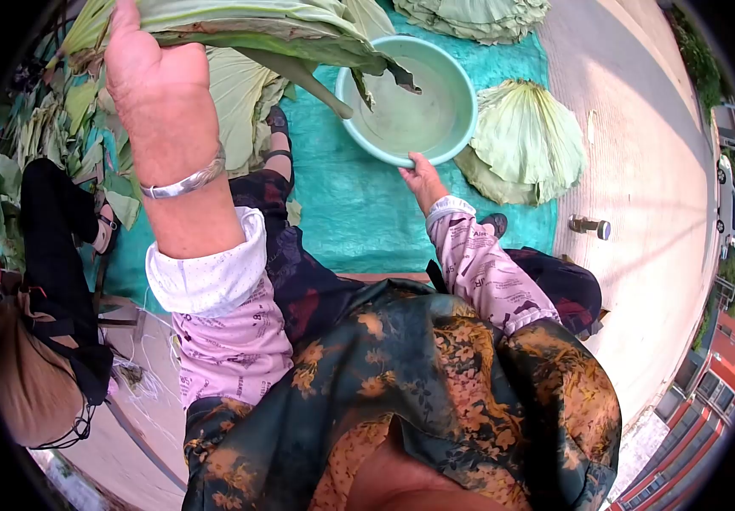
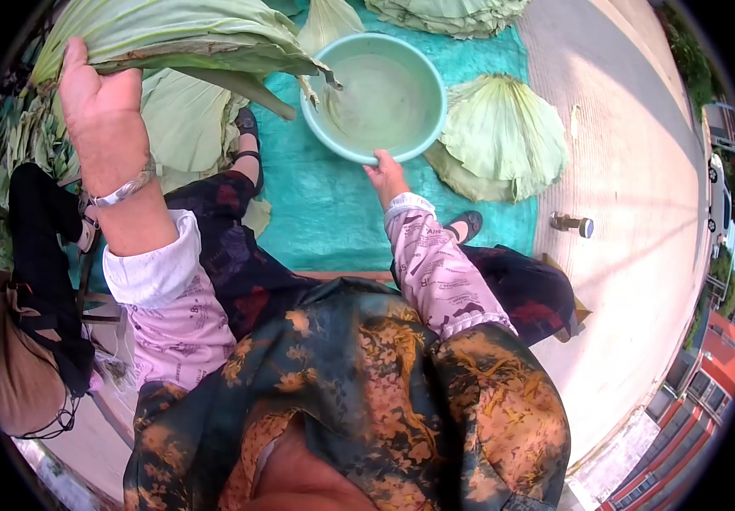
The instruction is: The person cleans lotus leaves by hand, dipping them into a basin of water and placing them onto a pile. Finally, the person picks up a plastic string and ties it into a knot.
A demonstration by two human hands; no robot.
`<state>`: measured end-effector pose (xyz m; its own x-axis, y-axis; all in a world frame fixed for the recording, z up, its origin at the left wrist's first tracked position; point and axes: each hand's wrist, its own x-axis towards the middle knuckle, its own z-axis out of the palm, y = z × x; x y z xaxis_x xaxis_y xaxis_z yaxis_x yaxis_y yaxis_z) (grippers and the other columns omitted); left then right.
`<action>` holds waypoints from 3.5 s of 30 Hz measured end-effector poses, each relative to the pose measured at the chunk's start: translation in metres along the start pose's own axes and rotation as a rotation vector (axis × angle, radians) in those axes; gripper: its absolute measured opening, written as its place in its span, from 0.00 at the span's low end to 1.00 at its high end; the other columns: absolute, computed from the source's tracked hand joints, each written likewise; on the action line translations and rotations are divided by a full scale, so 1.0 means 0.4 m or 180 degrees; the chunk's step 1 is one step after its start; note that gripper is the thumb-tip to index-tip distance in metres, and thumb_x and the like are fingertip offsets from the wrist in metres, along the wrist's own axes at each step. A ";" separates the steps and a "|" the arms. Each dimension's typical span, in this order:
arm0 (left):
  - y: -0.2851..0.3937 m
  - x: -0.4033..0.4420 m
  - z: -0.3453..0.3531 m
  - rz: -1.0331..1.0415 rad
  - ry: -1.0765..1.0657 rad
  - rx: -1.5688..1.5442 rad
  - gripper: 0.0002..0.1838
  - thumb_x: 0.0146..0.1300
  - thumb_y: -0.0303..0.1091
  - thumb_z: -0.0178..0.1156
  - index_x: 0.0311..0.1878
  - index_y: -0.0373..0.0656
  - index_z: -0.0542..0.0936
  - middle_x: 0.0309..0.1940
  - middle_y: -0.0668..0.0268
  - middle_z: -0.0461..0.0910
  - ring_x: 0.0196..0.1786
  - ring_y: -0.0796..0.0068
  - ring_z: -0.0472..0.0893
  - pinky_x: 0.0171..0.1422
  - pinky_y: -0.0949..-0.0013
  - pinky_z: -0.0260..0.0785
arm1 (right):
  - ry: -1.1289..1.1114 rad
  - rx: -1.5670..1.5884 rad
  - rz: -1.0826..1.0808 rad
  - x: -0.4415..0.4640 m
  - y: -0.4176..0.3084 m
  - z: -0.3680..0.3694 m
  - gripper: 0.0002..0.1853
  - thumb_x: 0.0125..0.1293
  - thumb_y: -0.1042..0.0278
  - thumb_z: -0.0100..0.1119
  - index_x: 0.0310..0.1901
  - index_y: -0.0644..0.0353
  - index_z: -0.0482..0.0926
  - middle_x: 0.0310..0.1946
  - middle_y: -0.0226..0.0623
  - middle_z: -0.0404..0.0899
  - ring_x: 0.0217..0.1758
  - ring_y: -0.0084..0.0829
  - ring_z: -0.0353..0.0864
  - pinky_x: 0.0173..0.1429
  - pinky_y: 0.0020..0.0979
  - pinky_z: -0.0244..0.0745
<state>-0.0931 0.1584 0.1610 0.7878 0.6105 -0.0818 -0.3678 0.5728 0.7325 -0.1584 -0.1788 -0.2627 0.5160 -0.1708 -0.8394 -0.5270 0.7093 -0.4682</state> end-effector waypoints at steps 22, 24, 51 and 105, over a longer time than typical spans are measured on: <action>-0.028 -0.055 -0.001 -0.0101 0.0014 -0.0112 0.18 0.67 0.40 0.46 0.57 0.44 0.70 0.56 0.59 0.70 0.59 0.56 0.69 0.63 0.43 0.58 | -0.0280 0.0099 0.0139 -0.231 0.205 -0.119 0.19 0.56 0.73 0.58 0.49 0.66 0.65 0.44 0.44 0.72 0.47 0.41 0.75 0.47 0.41 0.76; -0.029 -0.054 -0.014 -0.0082 0.0063 -0.0079 0.18 0.67 0.40 0.46 0.56 0.43 0.70 0.56 0.59 0.71 0.58 0.56 0.70 0.63 0.44 0.59 | -0.0293 0.0033 0.0138 -0.244 0.221 -0.134 0.21 0.55 0.73 0.58 0.50 0.67 0.64 0.46 0.45 0.70 0.48 0.42 0.74 0.48 0.42 0.75; -0.128 -0.174 -0.006 -0.1115 -0.0927 0.0206 0.19 0.64 0.35 0.53 0.56 0.37 0.68 0.53 0.58 0.72 0.54 0.63 0.73 0.61 0.61 0.65 | -0.1423 -0.3896 -0.0365 -0.459 -0.134 -0.057 0.22 0.62 0.55 0.53 0.48 0.67 0.71 0.35 0.43 0.79 0.34 0.31 0.80 0.37 0.30 0.76; -0.193 -0.323 0.011 -0.1973 -0.2023 0.1086 0.19 0.59 0.30 0.58 0.52 0.35 0.69 0.45 0.60 0.76 0.45 0.68 0.78 0.52 0.65 0.70 | -0.2540 -0.1933 -0.2887 -0.808 -0.424 0.164 0.13 0.60 0.75 0.54 0.47 0.62 0.70 0.38 0.27 0.74 0.43 0.17 0.72 0.50 0.23 0.68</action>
<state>-0.1642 0.0329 0.1182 0.9525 -0.2180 -0.2127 0.2908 0.4428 0.8482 -0.1914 -0.1990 0.1063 0.9775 0.1742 0.1189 0.1003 0.1122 -0.9886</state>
